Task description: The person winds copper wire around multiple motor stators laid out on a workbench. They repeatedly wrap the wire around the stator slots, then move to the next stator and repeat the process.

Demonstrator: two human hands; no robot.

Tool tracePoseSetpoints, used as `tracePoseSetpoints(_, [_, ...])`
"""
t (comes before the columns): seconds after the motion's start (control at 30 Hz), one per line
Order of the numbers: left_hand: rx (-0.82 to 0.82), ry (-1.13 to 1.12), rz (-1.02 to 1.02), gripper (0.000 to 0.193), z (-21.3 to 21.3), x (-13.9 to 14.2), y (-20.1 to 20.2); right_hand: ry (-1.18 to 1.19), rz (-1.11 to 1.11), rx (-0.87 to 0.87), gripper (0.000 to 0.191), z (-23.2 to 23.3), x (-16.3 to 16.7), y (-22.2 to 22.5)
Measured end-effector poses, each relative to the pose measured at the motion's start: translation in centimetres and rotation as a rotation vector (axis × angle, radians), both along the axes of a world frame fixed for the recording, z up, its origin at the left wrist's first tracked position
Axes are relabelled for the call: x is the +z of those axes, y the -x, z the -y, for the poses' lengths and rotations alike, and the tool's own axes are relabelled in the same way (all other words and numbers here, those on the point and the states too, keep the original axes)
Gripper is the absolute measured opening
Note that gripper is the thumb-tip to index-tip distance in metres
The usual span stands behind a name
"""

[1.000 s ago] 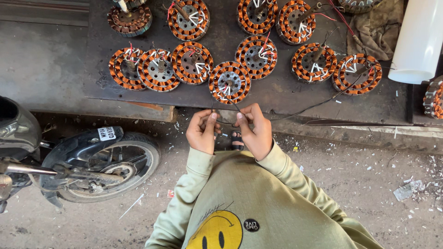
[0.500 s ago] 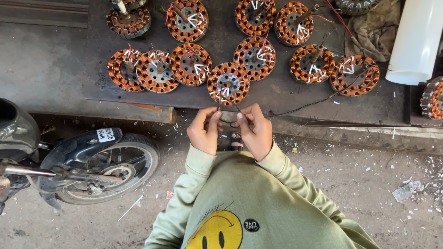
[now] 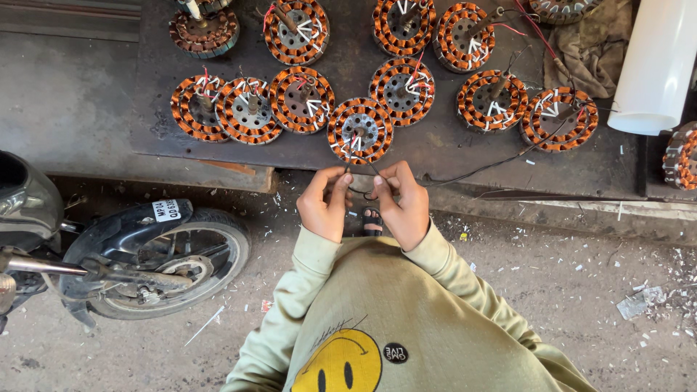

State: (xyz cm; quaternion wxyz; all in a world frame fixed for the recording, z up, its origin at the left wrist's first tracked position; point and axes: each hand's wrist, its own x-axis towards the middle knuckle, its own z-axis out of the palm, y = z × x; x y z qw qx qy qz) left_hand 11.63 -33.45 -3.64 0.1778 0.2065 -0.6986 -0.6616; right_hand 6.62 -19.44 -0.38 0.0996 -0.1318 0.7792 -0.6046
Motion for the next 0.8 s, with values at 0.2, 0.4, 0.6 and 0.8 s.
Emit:
tracePoseSetpoints(0.2, [-0.016,-0.040,-0.076,0.013,-0.1,-0.4,-1.8,0.026,-0.081,-0.013,0.008,-0.3,-0.4,0.0])
tracePoseSetpoints(0.4, [-0.081,-0.188,-0.025,0.013,-0.1,-1.5,-2.4,0.149,-0.052,-0.084,0.007,-1.0,-1.4,-0.2])
tracePoseSetpoints(0.6, [-0.111,-0.138,0.045,0.013,-0.3,-1.2,-2.2,0.139,-0.018,-0.109,0.007,-0.9,-2.5,0.7])
tracePoseSetpoints(0.8, [-0.107,-0.040,0.081,0.011,-0.3,-0.3,-2.1,0.136,0.013,-0.095,0.008,-0.5,-3.0,0.8])
